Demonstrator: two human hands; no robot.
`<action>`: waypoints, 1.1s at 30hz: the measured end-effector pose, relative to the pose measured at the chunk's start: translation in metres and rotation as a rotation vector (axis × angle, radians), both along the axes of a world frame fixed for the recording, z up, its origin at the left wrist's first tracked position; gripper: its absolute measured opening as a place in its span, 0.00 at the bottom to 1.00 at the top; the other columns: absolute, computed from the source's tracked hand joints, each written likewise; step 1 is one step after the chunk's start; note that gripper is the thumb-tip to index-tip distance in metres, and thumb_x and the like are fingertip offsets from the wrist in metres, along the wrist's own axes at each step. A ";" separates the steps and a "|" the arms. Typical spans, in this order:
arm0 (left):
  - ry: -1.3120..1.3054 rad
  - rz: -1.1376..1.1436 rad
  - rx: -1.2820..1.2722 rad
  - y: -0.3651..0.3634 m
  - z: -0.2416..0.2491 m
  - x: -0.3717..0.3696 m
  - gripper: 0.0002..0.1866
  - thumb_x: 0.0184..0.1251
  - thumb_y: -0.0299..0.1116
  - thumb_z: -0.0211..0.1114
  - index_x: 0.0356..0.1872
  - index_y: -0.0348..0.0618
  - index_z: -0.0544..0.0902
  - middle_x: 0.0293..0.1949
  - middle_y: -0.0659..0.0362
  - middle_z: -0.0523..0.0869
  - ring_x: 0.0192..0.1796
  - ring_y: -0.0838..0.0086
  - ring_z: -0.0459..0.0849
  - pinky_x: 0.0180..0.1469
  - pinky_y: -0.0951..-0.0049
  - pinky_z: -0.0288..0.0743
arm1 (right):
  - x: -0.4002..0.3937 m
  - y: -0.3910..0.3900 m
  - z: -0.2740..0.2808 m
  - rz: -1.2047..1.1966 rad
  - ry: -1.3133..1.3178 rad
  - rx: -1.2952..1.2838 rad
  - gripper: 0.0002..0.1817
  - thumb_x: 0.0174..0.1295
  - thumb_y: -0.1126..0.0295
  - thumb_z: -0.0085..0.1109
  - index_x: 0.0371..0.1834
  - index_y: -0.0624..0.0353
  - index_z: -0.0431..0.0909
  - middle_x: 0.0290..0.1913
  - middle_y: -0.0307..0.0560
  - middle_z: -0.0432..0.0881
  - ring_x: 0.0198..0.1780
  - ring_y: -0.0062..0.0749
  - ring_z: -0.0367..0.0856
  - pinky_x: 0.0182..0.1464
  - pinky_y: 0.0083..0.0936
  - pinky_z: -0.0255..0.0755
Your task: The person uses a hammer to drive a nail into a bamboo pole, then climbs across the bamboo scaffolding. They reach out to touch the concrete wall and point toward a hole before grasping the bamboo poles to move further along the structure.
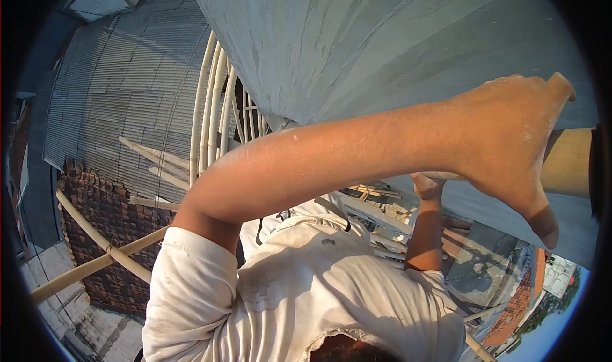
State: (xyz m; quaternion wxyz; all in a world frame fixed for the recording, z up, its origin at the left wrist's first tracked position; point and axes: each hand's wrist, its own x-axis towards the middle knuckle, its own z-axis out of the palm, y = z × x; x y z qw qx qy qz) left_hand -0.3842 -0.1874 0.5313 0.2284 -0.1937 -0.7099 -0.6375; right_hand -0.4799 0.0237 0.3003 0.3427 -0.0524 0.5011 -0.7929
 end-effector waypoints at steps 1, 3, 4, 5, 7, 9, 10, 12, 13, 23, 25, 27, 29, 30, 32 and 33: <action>-0.002 -0.001 0.009 0.010 0.001 -0.005 0.62 0.27 0.59 0.85 0.58 0.18 0.66 0.37 0.38 0.83 0.49 0.48 0.84 0.55 0.59 0.77 | -0.002 0.006 -0.021 0.043 0.076 0.086 0.29 0.58 0.71 0.63 0.63 0.61 0.68 0.52 0.46 0.78 0.58 0.34 0.75 0.60 0.32 0.71; 0.072 -0.048 0.059 0.026 0.003 -0.016 0.55 0.27 0.53 0.86 0.54 0.22 0.69 0.32 0.42 0.84 0.42 0.49 0.86 0.50 0.59 0.80 | -0.002 0.007 -0.054 0.132 0.254 0.215 0.27 0.63 0.67 0.58 0.66 0.60 0.66 0.57 0.47 0.76 0.63 0.36 0.72 0.64 0.33 0.67; 0.071 -0.051 0.063 0.033 0.000 -0.020 0.55 0.27 0.53 0.86 0.54 0.22 0.69 0.32 0.42 0.84 0.42 0.49 0.86 0.50 0.59 0.80 | -0.003 0.005 -0.068 0.160 0.311 0.246 0.27 0.66 0.65 0.55 0.67 0.60 0.65 0.59 0.47 0.75 0.65 0.36 0.70 0.66 0.33 0.64; 0.004 0.011 0.086 0.039 -0.007 -0.026 0.50 0.30 0.48 0.85 0.52 0.24 0.70 0.31 0.43 0.84 0.40 0.50 0.87 0.49 0.59 0.80 | -0.002 0.003 -0.078 0.179 0.348 0.269 0.26 0.68 0.64 0.52 0.68 0.59 0.65 0.62 0.47 0.74 0.67 0.37 0.68 0.68 0.34 0.62; -0.064 0.072 0.107 0.051 -0.026 -0.040 0.45 0.33 0.44 0.84 0.51 0.26 0.71 0.30 0.44 0.84 0.39 0.51 0.87 0.48 0.59 0.80 | -0.002 -0.001 -0.091 0.188 0.402 0.296 0.26 0.74 0.60 0.47 0.71 0.58 0.63 0.67 0.48 0.71 0.71 0.39 0.64 0.72 0.34 0.58; -0.006 0.090 0.088 0.060 -0.051 -0.053 0.37 0.37 0.37 0.80 0.50 0.29 0.73 0.31 0.45 0.85 0.38 0.54 0.87 0.46 0.59 0.80 | -0.001 -0.007 -0.087 0.211 0.751 0.494 0.21 0.72 0.64 0.47 0.64 0.61 0.67 0.56 0.49 0.77 0.65 0.38 0.70 0.68 0.33 0.62; -0.014 0.089 0.095 0.064 -0.064 -0.057 0.37 0.37 0.37 0.80 0.50 0.29 0.73 0.31 0.45 0.85 0.38 0.54 0.87 0.46 0.59 0.80 | -0.001 -0.007 -0.081 0.228 1.101 0.692 0.16 0.70 0.68 0.48 0.57 0.64 0.71 0.45 0.51 0.82 0.58 0.37 0.76 0.65 0.31 0.67; 0.019 0.159 0.110 0.069 -0.087 -0.061 0.33 0.35 0.38 0.79 0.45 0.36 0.75 0.29 0.50 0.86 0.33 0.57 0.88 0.37 0.60 0.81 | -0.001 -0.010 -0.025 0.136 0.713 0.411 0.21 0.70 0.63 0.49 0.61 0.63 0.69 0.50 0.51 0.81 0.62 0.38 0.74 0.68 0.32 0.63; 0.014 0.156 0.116 0.071 -0.100 -0.061 0.33 0.35 0.38 0.79 0.45 0.36 0.75 0.29 0.50 0.86 0.33 0.57 0.88 0.37 0.60 0.81 | -0.001 -0.009 0.014 0.035 0.328 0.128 0.26 0.70 0.58 0.50 0.66 0.62 0.66 0.55 0.52 0.80 0.65 0.38 0.71 0.71 0.32 0.60; -0.126 0.027 0.036 0.125 -0.218 -0.045 0.31 0.39 0.40 0.77 0.47 0.43 0.74 0.37 0.51 0.84 0.41 0.52 0.85 0.39 0.54 0.78 | -0.041 0.109 0.246 0.124 0.817 -0.201 0.50 0.58 0.50 0.66 0.77 0.57 0.47 0.71 0.69 0.59 0.75 0.53 0.57 0.75 0.52 0.49; -0.195 -0.037 -0.031 0.135 -0.236 -0.044 0.32 0.40 0.38 0.75 0.50 0.42 0.74 0.39 0.50 0.84 0.43 0.52 0.84 0.44 0.54 0.78 | -0.036 0.105 0.239 0.222 0.876 -0.238 0.45 0.55 0.57 0.68 0.74 0.54 0.52 0.64 0.59 0.65 0.66 0.47 0.64 0.68 0.48 0.56; -0.186 -0.038 -0.061 0.141 -0.253 -0.047 0.31 0.42 0.39 0.74 0.50 0.42 0.74 0.38 0.49 0.84 0.41 0.52 0.84 0.43 0.55 0.79 | -0.029 0.099 0.235 0.322 0.933 -0.274 0.42 0.53 0.64 0.70 0.70 0.51 0.58 0.58 0.48 0.71 0.58 0.40 0.72 0.61 0.44 0.64; -0.182 -0.038 -0.026 0.144 -0.267 -0.050 0.32 0.40 0.40 0.77 0.47 0.43 0.72 0.38 0.50 0.81 0.42 0.51 0.83 0.43 0.52 0.76 | -0.025 0.097 0.224 0.369 0.951 -0.288 0.40 0.51 0.68 0.71 0.69 0.50 0.61 0.54 0.43 0.74 0.54 0.36 0.76 0.58 0.43 0.67; -0.191 -0.044 -0.021 0.144 -0.277 -0.050 0.32 0.40 0.40 0.77 0.47 0.43 0.72 0.38 0.50 0.81 0.42 0.51 0.83 0.43 0.52 0.76 | -0.024 0.094 0.211 0.272 0.993 -0.201 0.37 0.53 0.70 0.68 0.67 0.48 0.62 0.47 0.39 0.73 0.46 0.31 0.74 0.53 0.39 0.67; -0.267 0.014 -0.228 0.133 -0.294 -0.057 0.42 0.36 0.48 0.81 0.55 0.44 0.72 0.44 0.49 0.80 0.51 0.52 0.81 0.55 0.53 0.73 | -0.018 0.085 0.180 0.096 1.040 -0.070 0.33 0.54 0.72 0.66 0.63 0.45 0.64 0.40 0.35 0.73 0.40 0.27 0.74 0.49 0.37 0.66; -0.267 0.010 -0.228 0.118 -0.288 -0.057 0.42 0.36 0.48 0.81 0.55 0.44 0.72 0.44 0.49 0.80 0.51 0.52 0.81 0.55 0.53 0.73 | -0.017 0.079 0.164 0.022 1.040 -0.021 0.33 0.53 0.72 0.67 0.62 0.44 0.64 0.41 0.36 0.73 0.41 0.28 0.74 0.50 0.39 0.67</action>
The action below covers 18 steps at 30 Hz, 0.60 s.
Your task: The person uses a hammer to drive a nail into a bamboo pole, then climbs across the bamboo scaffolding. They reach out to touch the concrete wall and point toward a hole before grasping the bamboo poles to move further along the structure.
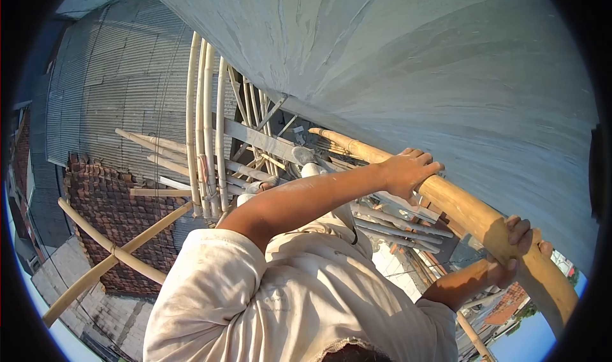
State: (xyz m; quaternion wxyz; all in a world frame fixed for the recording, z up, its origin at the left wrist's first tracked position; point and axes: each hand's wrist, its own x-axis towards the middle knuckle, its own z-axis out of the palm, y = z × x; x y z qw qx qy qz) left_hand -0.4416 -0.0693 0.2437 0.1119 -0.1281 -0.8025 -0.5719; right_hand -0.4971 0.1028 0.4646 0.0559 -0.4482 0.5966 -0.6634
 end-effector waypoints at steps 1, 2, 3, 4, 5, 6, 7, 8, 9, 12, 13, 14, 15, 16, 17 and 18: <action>0.001 -0.029 -0.101 -0.020 0.014 0.004 0.49 0.33 0.53 0.82 0.60 0.44 0.70 0.47 0.47 0.80 0.55 0.51 0.79 0.60 0.53 0.69 | -0.006 0.003 -0.024 0.011 -0.006 -0.032 0.32 0.53 0.73 0.67 0.61 0.45 0.64 0.41 0.37 0.73 0.41 0.30 0.74 0.50 0.40 0.67; 0.001 -0.057 -0.198 -0.037 0.031 0.006 0.57 0.29 0.58 0.83 0.65 0.44 0.67 0.49 0.45 0.79 0.59 0.50 0.76 0.66 0.53 0.65 | -0.012 0.007 -0.047 0.024 -0.014 -0.061 0.31 0.53 0.73 0.67 0.60 0.46 0.64 0.41 0.38 0.73 0.41 0.32 0.74 0.49 0.42 0.67; 0.021 -0.080 -0.111 -0.053 0.053 0.001 0.61 0.27 0.60 0.83 0.67 0.42 0.66 0.51 0.44 0.79 0.61 0.49 0.75 0.67 0.53 0.65 | -0.008 -0.001 -0.062 0.000 -0.020 -0.021 0.31 0.55 0.72 0.68 0.62 0.45 0.64 0.41 0.38 0.72 0.46 0.32 0.74 0.54 0.41 0.65; 0.039 -0.105 -0.025 -0.065 0.080 -0.003 0.65 0.25 0.62 0.83 0.69 0.41 0.64 0.52 0.42 0.78 0.62 0.47 0.75 0.69 0.53 0.64 | 0.000 -0.012 -0.077 -0.026 -0.026 0.017 0.32 0.57 0.70 0.68 0.64 0.44 0.64 0.42 0.37 0.72 0.50 0.33 0.73 0.58 0.40 0.62; 0.101 -0.118 0.033 -0.071 0.111 -0.005 0.64 0.24 0.62 0.83 0.68 0.40 0.64 0.53 0.41 0.78 0.63 0.47 0.74 0.69 0.53 0.64 | 0.006 -0.016 -0.097 -0.070 -0.057 0.023 0.31 0.58 0.68 0.69 0.63 0.47 0.65 0.44 0.38 0.73 0.51 0.34 0.74 0.58 0.40 0.64; 0.169 -0.125 0.084 -0.078 0.136 -0.009 0.63 0.24 0.61 0.83 0.67 0.40 0.65 0.54 0.41 0.78 0.64 0.47 0.73 0.68 0.52 0.64 | 0.009 -0.021 -0.117 -0.107 -0.082 0.022 0.30 0.58 0.66 0.70 0.62 0.49 0.65 0.45 0.40 0.75 0.51 0.35 0.74 0.58 0.40 0.65; 0.170 -0.126 0.081 -0.073 0.154 -0.010 0.63 0.24 0.61 0.83 0.67 0.40 0.65 0.54 0.41 0.78 0.64 0.47 0.73 0.68 0.52 0.64 | 0.014 -0.028 -0.132 -0.107 -0.081 0.019 0.30 0.58 0.66 0.70 0.62 0.49 0.65 0.45 0.40 0.75 0.51 0.35 0.74 0.58 0.40 0.65; 0.260 -0.149 0.131 -0.059 0.170 -0.010 0.61 0.27 0.59 0.84 0.66 0.38 0.67 0.53 0.41 0.78 0.63 0.47 0.74 0.67 0.52 0.65 | 0.018 -0.038 -0.147 -0.156 -0.114 0.053 0.30 0.57 0.67 0.70 0.61 0.50 0.65 0.45 0.42 0.75 0.51 0.34 0.74 0.58 0.39 0.66; 0.351 -0.173 0.179 -0.045 0.178 -0.009 0.58 0.29 0.56 0.85 0.65 0.37 0.68 0.51 0.41 0.79 0.62 0.48 0.74 0.66 0.52 0.66 | 0.023 -0.050 -0.162 -0.203 -0.145 0.085 0.30 0.57 0.69 0.71 0.60 0.52 0.64 0.46 0.43 0.76 0.51 0.34 0.74 0.58 0.38 0.67; 0.148 -0.200 0.205 -0.010 0.179 0.001 0.46 0.33 0.48 0.84 0.57 0.36 0.73 0.46 0.43 0.82 0.56 0.51 0.80 0.57 0.53 0.72 | 0.036 -0.071 -0.201 -0.347 -0.249 0.202 0.31 0.55 0.73 0.73 0.58 0.56 0.64 0.47 0.48 0.77 0.51 0.32 0.75 0.59 0.34 0.69; 0.146 -0.198 0.205 -0.004 0.171 -0.004 0.46 0.33 0.48 0.84 0.57 0.36 0.73 0.46 0.43 0.82 0.56 0.51 0.80 0.57 0.53 0.72 | 0.036 -0.072 -0.214 -0.398 -0.285 0.243 0.31 0.54 0.75 0.73 0.58 0.57 0.64 0.48 0.49 0.78 0.51 0.31 0.75 0.59 0.33 0.70; 0.070 -0.114 0.225 0.004 0.162 -0.009 0.39 0.37 0.44 0.83 0.52 0.37 0.74 0.42 0.45 0.82 0.51 0.51 0.82 0.53 0.53 0.74 | 0.034 -0.071 -0.225 -0.397 -0.286 0.243 0.31 0.54 0.75 0.73 0.58 0.57 0.64 0.48 0.49 0.78 0.51 0.31 0.75 0.59 0.33 0.70; -0.008 -0.029 0.245 0.008 0.151 -0.011 0.33 0.40 0.39 0.81 0.48 0.38 0.75 0.38 0.47 0.83 0.47 0.51 0.83 0.49 0.53 0.76 | 0.033 -0.070 -0.237 -0.393 -0.284 0.245 0.30 0.54 0.75 0.73 0.57 0.58 0.64 0.50 0.50 0.78 0.53 0.32 0.75 0.61 0.33 0.69; -0.008 -0.029 0.243 0.010 0.139 -0.013 0.33 0.40 0.39 0.81 0.48 0.38 0.75 0.38 0.47 0.83 0.47 0.51 0.83 0.49 0.53 0.76 | 0.032 -0.069 -0.247 -0.389 -0.282 0.242 0.29 0.55 0.75 0.72 0.57 0.59 0.65 0.53 0.50 0.78 0.56 0.32 0.74 0.63 0.33 0.67; 0.036 -0.007 0.231 0.011 0.128 -0.015 0.29 0.41 0.37 0.79 0.44 0.37 0.75 0.35 0.48 0.83 0.43 0.51 0.84 0.46 0.53 0.76 | 0.028 -0.065 -0.250 -0.389 -0.283 0.242 0.29 0.55 0.75 0.72 0.57 0.59 0.65 0.53 0.50 0.78 0.56 0.32 0.74 0.63 0.33 0.67; 0.077 0.018 0.223 0.013 0.116 -0.014 0.26 0.41 0.34 0.77 0.41 0.37 0.75 0.33 0.48 0.83 0.40 0.50 0.84 0.43 0.54 0.77 | 0.021 -0.055 -0.251 -0.315 -0.252 0.398 0.29 0.55 0.73 0.73 0.56 0.59 0.66 0.53 0.49 0.78 0.57 0.35 0.75 0.65 0.35 0.66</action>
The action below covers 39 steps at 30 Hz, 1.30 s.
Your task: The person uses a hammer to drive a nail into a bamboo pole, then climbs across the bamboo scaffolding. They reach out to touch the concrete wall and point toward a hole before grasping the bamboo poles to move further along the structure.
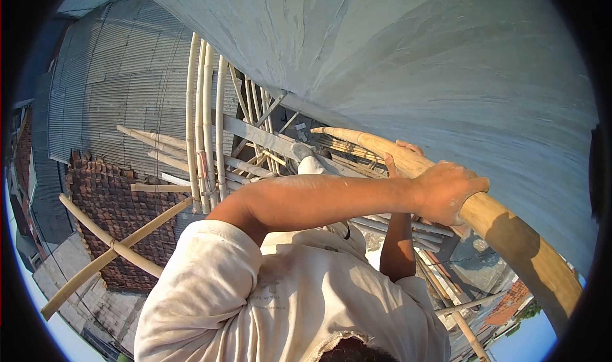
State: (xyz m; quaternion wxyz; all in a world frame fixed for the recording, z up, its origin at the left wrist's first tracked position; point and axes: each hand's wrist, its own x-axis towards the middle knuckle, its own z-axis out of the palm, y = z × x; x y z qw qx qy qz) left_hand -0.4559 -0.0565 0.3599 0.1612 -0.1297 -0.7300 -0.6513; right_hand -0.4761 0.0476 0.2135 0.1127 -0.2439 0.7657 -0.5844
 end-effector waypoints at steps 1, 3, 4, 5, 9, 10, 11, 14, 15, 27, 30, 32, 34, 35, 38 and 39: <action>-0.002 0.003 0.001 0.002 -0.014 0.001 0.26 0.41 0.34 0.77 0.41 0.37 0.75 0.33 0.48 0.83 0.40 0.50 0.84 0.43 0.54 0.77 | -0.007 0.005 0.004 0.095 -0.007 0.141 0.28 0.55 0.70 0.74 0.55 0.58 0.67 0.52 0.48 0.79 0.58 0.37 0.75 0.67 0.38 0.65; -0.001 0.003 -0.021 0.005 -0.038 0.004 0.26 0.42 0.37 0.77 0.42 0.38 0.76 0.34 0.48 0.83 0.40 0.49 0.84 0.43 0.53 0.76 | -0.013 0.028 0.051 0.048 -0.240 0.040 0.31 0.55 0.69 0.74 0.58 0.58 0.66 0.52 0.46 0.78 0.58 0.37 0.74 0.68 0.39 0.63; 0.001 0.007 -0.019 0.006 -0.049 0.006 0.26 0.42 0.37 0.77 0.42 0.38 0.76 0.34 0.48 0.83 0.40 0.49 0.84 0.43 0.53 0.76 | -0.018 0.042 0.085 -0.018 -0.409 -0.092 0.32 0.54 0.68 0.74 0.60 0.57 0.66 0.52 0.46 0.77 0.59 0.37 0.74 0.68 0.40 0.62; -0.015 -0.021 -0.027 0.006 -0.060 0.009 0.26 0.44 0.38 0.77 0.42 0.39 0.76 0.34 0.48 0.83 0.40 0.49 0.84 0.43 0.54 0.76 | -0.028 0.063 0.120 -0.080 -0.547 -0.195 0.34 0.54 0.67 0.74 0.61 0.57 0.65 0.52 0.45 0.77 0.59 0.37 0.74 0.69 0.40 0.62; -0.050 -0.048 -0.059 0.023 -0.106 0.008 0.25 0.46 0.41 0.76 0.44 0.42 0.76 0.34 0.49 0.83 0.40 0.50 0.83 0.44 0.54 0.75 | -0.071 0.148 0.270 -0.404 -0.904 -0.433 0.39 0.54 0.65 0.75 0.68 0.56 0.63 0.52 0.42 0.75 0.59 0.38 0.72 0.70 0.43 0.59; -0.051 -0.057 -0.074 0.024 -0.112 0.008 0.26 0.46 0.41 0.76 0.44 0.42 0.75 0.34 0.49 0.83 0.41 0.50 0.83 0.45 0.54 0.75 | -0.067 0.158 0.294 -0.320 -0.790 -0.432 0.39 0.54 0.64 0.75 0.68 0.56 0.63 0.52 0.42 0.75 0.59 0.37 0.72 0.70 0.43 0.59; -0.053 -0.058 -0.073 0.025 -0.118 0.009 0.26 0.46 0.41 0.76 0.44 0.42 0.75 0.34 0.49 0.83 0.41 0.50 0.83 0.45 0.54 0.75 | -0.060 0.160 0.306 -0.132 -0.591 -0.401 0.40 0.53 0.64 0.75 0.68 0.56 0.64 0.52 0.42 0.75 0.59 0.37 0.72 0.70 0.42 0.59; -0.054 -0.053 -0.081 0.023 -0.131 0.009 0.25 0.46 0.40 0.75 0.45 0.41 0.75 0.35 0.48 0.82 0.41 0.50 0.83 0.46 0.53 0.74 | -0.044 0.144 0.317 0.403 -0.131 -0.402 0.40 0.53 0.63 0.75 0.68 0.55 0.64 0.52 0.42 0.75 0.59 0.37 0.72 0.70 0.42 0.58; -0.102 -0.096 -0.084 0.021 -0.135 0.009 0.26 0.45 0.38 0.75 0.46 0.42 0.75 0.37 0.49 0.83 0.44 0.51 0.82 0.49 0.55 0.73 | -0.039 0.132 0.319 0.488 -0.076 -0.417 0.40 0.53 0.62 0.75 0.68 0.55 0.64 0.52 0.42 0.74 0.59 0.37 0.72 0.70 0.42 0.58; -0.119 -0.094 -0.102 0.020 -0.160 0.002 0.24 0.49 0.38 0.73 0.47 0.42 0.75 0.37 0.49 0.83 0.45 0.51 0.82 0.53 0.53 0.72 | -0.040 0.139 0.319 0.588 0.082 -0.475 0.41 0.51 0.58 0.75 0.68 0.54 0.64 0.52 0.41 0.73 0.59 0.36 0.71 0.70 0.40 0.58; -0.216 -0.123 -0.205 0.008 -0.180 -0.006 0.29 0.48 0.39 0.75 0.52 0.42 0.74 0.43 0.48 0.82 0.51 0.51 0.80 0.58 0.54 0.70 | -0.056 0.173 0.290 0.469 0.109 -0.230 0.34 0.51 0.61 0.71 0.62 0.50 0.68 0.46 0.40 0.71 0.55 0.35 0.70 0.66 0.40 0.59; -0.269 -0.130 -0.294 -0.003 -0.190 -0.008 0.33 0.48 0.40 0.75 0.55 0.42 0.73 0.47 0.47 0.82 0.56 0.52 0.78 0.61 0.56 0.69 | -0.052 0.158 0.257 0.297 0.141 -0.169 0.30 0.55 0.66 0.63 0.63 0.50 0.66 0.43 0.39 0.67 0.50 0.34 0.67 0.62 0.42 0.61; -0.244 0.022 -0.521 -0.031 -0.193 0.009 0.39 0.48 0.40 0.75 0.62 0.41 0.69 0.56 0.45 0.78 0.64 0.52 0.73 0.68 0.58 0.65 | -0.046 0.105 0.222 0.235 0.151 -0.280 0.27 0.57 0.71 0.59 0.62 0.49 0.66 0.42 0.40 0.67 0.49 0.35 0.68 0.61 0.46 0.62; -0.333 0.008 -0.524 -0.050 -0.193 0.018 0.40 0.50 0.40 0.74 0.64 0.41 0.67 0.59 0.45 0.76 0.65 0.52 0.71 0.70 0.59 0.63 | -0.046 0.089 0.207 0.179 0.153 -0.426 0.25 0.56 0.74 0.61 0.58 0.46 0.68 0.43 0.40 0.72 0.52 0.37 0.72 0.63 0.48 0.62; -0.573 0.114 -0.515 -0.119 -0.184 0.066 0.40 0.54 0.41 0.72 0.68 0.40 0.65 0.63 0.44 0.74 0.67 0.50 0.70 0.71 0.58 0.61 | -0.050 0.073 0.177 0.112 0.219 -0.407 0.25 0.56 0.79 0.59 0.58 0.51 0.68 0.43 0.44 0.76 0.50 0.39 0.74 0.62 0.51 0.66; -0.618 0.215 -0.527 -0.144 -0.185 0.090 0.39 0.56 0.42 0.71 0.68 0.40 0.65 0.63 0.44 0.74 0.67 0.51 0.70 0.71 0.57 0.61 | -0.051 0.071 0.167 0.050 0.222 -0.389 0.24 0.56 0.81 0.58 0.57 0.52 0.69 0.44 0.46 0.77 0.50 0.40 0.75 0.61 0.51 0.67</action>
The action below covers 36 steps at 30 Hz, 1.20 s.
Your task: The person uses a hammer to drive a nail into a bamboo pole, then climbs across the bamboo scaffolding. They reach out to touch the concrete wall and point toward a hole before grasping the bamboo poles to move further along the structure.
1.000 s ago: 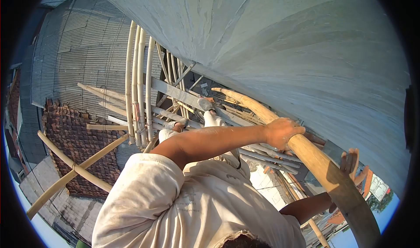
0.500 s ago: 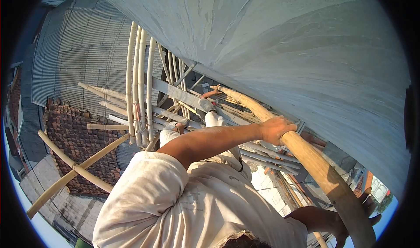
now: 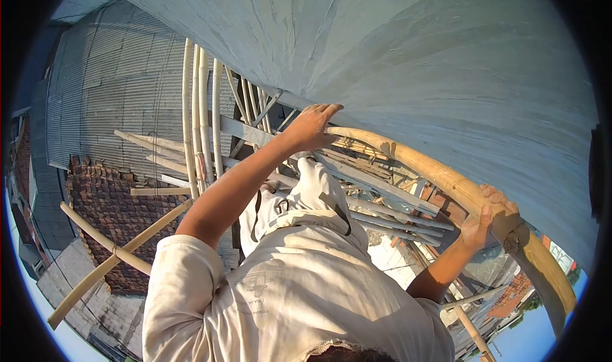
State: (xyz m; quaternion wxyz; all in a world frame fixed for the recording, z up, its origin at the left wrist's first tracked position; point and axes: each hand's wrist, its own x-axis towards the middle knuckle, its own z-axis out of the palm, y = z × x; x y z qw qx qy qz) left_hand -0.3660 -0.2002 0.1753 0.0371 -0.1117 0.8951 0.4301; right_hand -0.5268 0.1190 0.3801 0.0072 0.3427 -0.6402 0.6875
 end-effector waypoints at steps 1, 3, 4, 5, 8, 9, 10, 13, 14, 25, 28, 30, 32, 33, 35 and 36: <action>0.000 0.119 0.018 -0.024 0.002 0.028 0.39 0.57 0.40 0.72 0.68 0.40 0.66 0.63 0.44 0.75 0.66 0.51 0.72 0.69 0.57 0.64 | -0.001 -0.002 -0.011 -0.060 -0.009 0.011 0.24 0.56 0.83 0.58 0.56 0.54 0.69 0.44 0.48 0.78 0.50 0.40 0.76 0.61 0.52 0.69; -0.044 0.380 0.018 -0.064 0.010 0.089 0.38 0.56 0.36 0.73 0.67 0.41 0.66 0.61 0.44 0.78 0.65 0.51 0.75 0.66 0.58 0.68 | -0.012 0.004 -0.034 -0.123 -0.022 0.041 0.24 0.55 0.84 0.58 0.55 0.54 0.68 0.44 0.49 0.78 0.49 0.40 0.77 0.61 0.51 0.69; -0.118 0.482 -0.029 -0.082 0.006 0.124 0.38 0.56 0.36 0.73 0.68 0.41 0.65 0.59 0.44 0.79 0.64 0.51 0.76 0.65 0.58 0.69 | -0.017 0.009 -0.044 -0.184 -0.036 0.073 0.25 0.54 0.85 0.59 0.54 0.54 0.67 0.43 0.49 0.77 0.48 0.40 0.77 0.60 0.50 0.70; -0.137 0.602 -0.059 -0.095 0.008 0.159 0.38 0.57 0.36 0.73 0.69 0.43 0.64 0.58 0.43 0.80 0.64 0.51 0.77 0.64 0.57 0.69 | -0.020 0.014 -0.053 -0.180 -0.036 0.072 0.25 0.54 0.85 0.59 0.54 0.54 0.67 0.43 0.49 0.77 0.48 0.40 0.77 0.60 0.50 0.70; -0.249 0.881 -0.214 -0.113 0.006 0.277 0.37 0.58 0.37 0.74 0.67 0.44 0.65 0.55 0.40 0.81 0.61 0.48 0.79 0.60 0.54 0.73 | -0.029 0.024 -0.074 -0.315 -0.141 0.085 0.22 0.55 0.85 0.60 0.52 0.58 0.68 0.44 0.49 0.77 0.49 0.39 0.77 0.61 0.44 0.70; -0.317 0.981 -0.258 -0.110 0.006 0.316 0.37 0.58 0.38 0.74 0.67 0.44 0.66 0.54 0.39 0.82 0.61 0.48 0.78 0.60 0.54 0.73 | -0.031 0.029 -0.079 -0.361 -0.176 0.103 0.20 0.56 0.84 0.61 0.51 0.59 0.68 0.45 0.49 0.77 0.50 0.39 0.78 0.61 0.41 0.71; -0.362 1.058 -0.277 -0.104 0.007 0.353 0.36 0.59 0.37 0.73 0.66 0.44 0.66 0.54 0.39 0.82 0.60 0.48 0.79 0.59 0.55 0.73 | -0.033 0.033 -0.084 -0.404 -0.212 0.125 0.19 0.57 0.83 0.62 0.50 0.60 0.68 0.45 0.50 0.78 0.51 0.38 0.78 0.61 0.38 0.71; -0.395 1.285 -0.299 -0.062 0.002 0.450 0.32 0.59 0.34 0.72 0.63 0.38 0.68 0.48 0.41 0.85 0.51 0.50 0.85 0.50 0.60 0.78 | -0.041 0.042 -0.096 -0.479 -0.229 0.167 0.17 0.58 0.82 0.62 0.49 0.62 0.69 0.46 0.50 0.79 0.51 0.35 0.78 0.62 0.34 0.71; -0.458 1.224 -0.478 -0.041 0.004 0.475 0.31 0.59 0.33 0.72 0.61 0.36 0.69 0.45 0.42 0.85 0.50 0.51 0.85 0.50 0.61 0.78 | -0.044 0.050 -0.098 -0.462 -0.230 0.167 0.17 0.58 0.82 0.62 0.49 0.62 0.69 0.46 0.50 0.79 0.51 0.35 0.78 0.62 0.34 0.71; -1.076 1.693 -0.618 0.156 0.031 0.565 0.30 0.54 0.38 0.72 0.56 0.32 0.74 0.55 0.40 0.77 0.60 0.45 0.73 0.63 0.54 0.67 | -0.067 0.109 -0.128 -0.700 -0.471 0.485 0.26 0.55 0.72 0.71 0.56 0.68 0.75 0.54 0.49 0.82 0.57 0.35 0.78 0.63 0.35 0.69; -1.064 1.730 -0.775 0.190 0.020 0.582 0.27 0.53 0.39 0.72 0.51 0.34 0.75 0.47 0.43 0.79 0.55 0.47 0.75 0.59 0.53 0.68 | -0.020 0.052 -0.111 -0.972 -0.757 0.533 0.35 0.50 0.65 0.75 0.61 0.67 0.72 0.60 0.49 0.78 0.63 0.38 0.74 0.67 0.41 0.64; -1.115 1.855 -0.718 0.201 0.027 0.584 0.27 0.53 0.40 0.72 0.51 0.35 0.76 0.48 0.43 0.79 0.54 0.48 0.76 0.58 0.53 0.69 | -0.058 0.121 -0.181 -0.885 -0.698 0.552 0.39 0.48 0.63 0.77 0.63 0.65 0.71 0.63 0.49 0.75 0.63 0.38 0.73 0.67 0.42 0.66; -1.155 1.988 -0.625 0.214 0.031 0.587 0.28 0.53 0.41 0.72 0.51 0.35 0.76 0.48 0.43 0.79 0.54 0.48 0.76 0.58 0.53 0.69 | -0.052 0.120 -0.209 -0.860 -0.681 0.550 0.41 0.48 0.60 0.78 0.63 0.66 0.70 0.64 0.50 0.74 0.63 0.39 0.73 0.66 0.42 0.67; -1.171 2.090 -0.537 0.222 0.034 0.591 0.28 0.53 0.42 0.72 0.51 0.35 0.75 0.48 0.42 0.78 0.54 0.48 0.76 0.59 0.53 0.69 | -0.036 0.099 -0.202 -0.852 -0.791 0.594 0.45 0.48 0.59 0.78 0.68 0.63 0.65 0.67 0.53 0.70 0.66 0.43 0.70 0.68 0.39 0.67; -1.223 2.148 -0.463 0.245 0.028 0.602 0.32 0.54 0.46 0.72 0.54 0.36 0.74 0.51 0.43 0.76 0.58 0.48 0.74 0.61 0.53 0.69 | -0.013 0.071 -0.204 -0.783 -0.902 0.671 0.50 0.49 0.57 0.77 0.73 0.60 0.58 0.70 0.57 0.66 0.68 0.47 0.69 0.68 0.35 0.68; -1.251 2.210 -0.349 0.254 0.024 0.603 0.35 0.53 0.49 0.73 0.57 0.36 0.73 0.53 0.42 0.76 0.59 0.48 0.74 0.62 0.53 0.68 | -0.013 0.077 -0.216 -0.730 -0.900 0.692 0.50 0.51 0.55 0.76 0.74 0.60 0.57 0.69 0.58 0.67 0.66 0.47 0.71 0.66 0.34 0.71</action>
